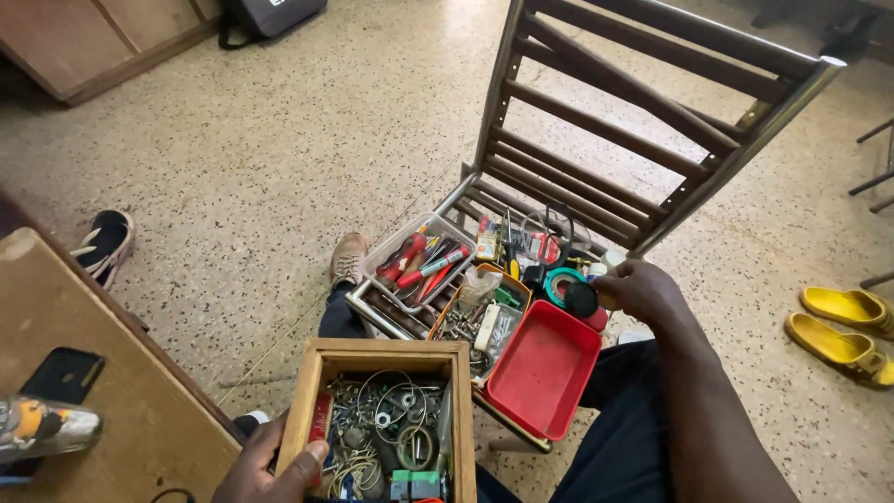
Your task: Sorting through a tray of small metal hardware and tools, then moving to a workbench to organize components.
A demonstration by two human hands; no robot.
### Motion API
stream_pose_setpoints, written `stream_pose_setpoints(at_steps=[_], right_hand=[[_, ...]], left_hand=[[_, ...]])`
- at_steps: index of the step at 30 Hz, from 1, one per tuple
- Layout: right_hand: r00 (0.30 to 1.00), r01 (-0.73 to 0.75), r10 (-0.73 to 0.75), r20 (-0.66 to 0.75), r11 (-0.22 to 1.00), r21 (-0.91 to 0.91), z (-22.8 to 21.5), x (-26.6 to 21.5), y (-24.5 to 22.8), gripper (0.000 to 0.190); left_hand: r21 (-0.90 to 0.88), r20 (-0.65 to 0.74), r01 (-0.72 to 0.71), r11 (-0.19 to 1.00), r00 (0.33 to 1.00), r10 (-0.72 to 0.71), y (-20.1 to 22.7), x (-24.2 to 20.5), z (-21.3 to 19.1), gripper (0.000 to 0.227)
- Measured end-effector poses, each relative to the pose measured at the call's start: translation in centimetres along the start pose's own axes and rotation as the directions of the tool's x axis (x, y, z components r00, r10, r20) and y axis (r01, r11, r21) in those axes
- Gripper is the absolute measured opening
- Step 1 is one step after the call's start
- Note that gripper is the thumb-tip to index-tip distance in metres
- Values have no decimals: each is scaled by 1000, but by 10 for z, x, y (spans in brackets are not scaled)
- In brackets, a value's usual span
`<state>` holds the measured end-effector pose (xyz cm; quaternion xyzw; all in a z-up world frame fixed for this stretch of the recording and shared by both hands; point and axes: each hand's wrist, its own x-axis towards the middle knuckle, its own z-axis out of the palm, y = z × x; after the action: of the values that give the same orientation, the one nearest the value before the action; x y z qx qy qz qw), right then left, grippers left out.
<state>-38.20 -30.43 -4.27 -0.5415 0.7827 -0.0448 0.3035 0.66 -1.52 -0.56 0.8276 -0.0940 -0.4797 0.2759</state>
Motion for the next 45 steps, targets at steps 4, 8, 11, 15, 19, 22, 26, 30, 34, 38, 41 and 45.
stream_pose_setpoints(at_steps=[4,8,11,15,19,22,26,30,34,38,41,45], right_hand=[[996,53,-49,80,997,-51,20,20,12,29],[972,225,-214,96,967,-118,62,74,37,30],[956,285,-274,102,952,-109,58,59,17,36],[977,161,-171,128,983,86,49,9,-7,28],[981,193,-195,6,975,113,48,16,0,34],[970,242,-242,-12,970,32,62,63,29,43],[920,383,-392,19,886,-261,80,117,62,43],[901,358,-376,-218,926,-120,46,35,23,40],[918,376,-397,21,885,275,60,-101,-43,37],[820,327,-426,382,897,298,79,-185,-80,66],[776,257,-428,463,885,388,92,-206,-89,83],[798,189,-354,487,915,356,101,-209,-92,84]], left_hand=[[278,-95,-31,960,994,60,-2,1,1,59],[193,-65,-52,980,996,65,-8,4,-1,59],[200,-47,-30,979,998,40,1,8,-4,62],[268,-41,-14,963,999,26,0,-11,-10,60],[204,-54,15,979,999,-4,1,-15,-12,59],[260,-22,28,965,999,-23,-11,11,-7,55],[65,54,-412,909,911,409,-55,43,-6,41],[-4,59,-545,838,837,545,-54,31,-1,42],[74,133,-452,889,888,441,-31,-12,-21,50],[72,177,-400,914,906,383,-26,-22,-25,69],[-5,178,-362,932,917,357,-25,-27,-28,56],[13,163,-286,958,946,280,-21,-23,-32,65]])
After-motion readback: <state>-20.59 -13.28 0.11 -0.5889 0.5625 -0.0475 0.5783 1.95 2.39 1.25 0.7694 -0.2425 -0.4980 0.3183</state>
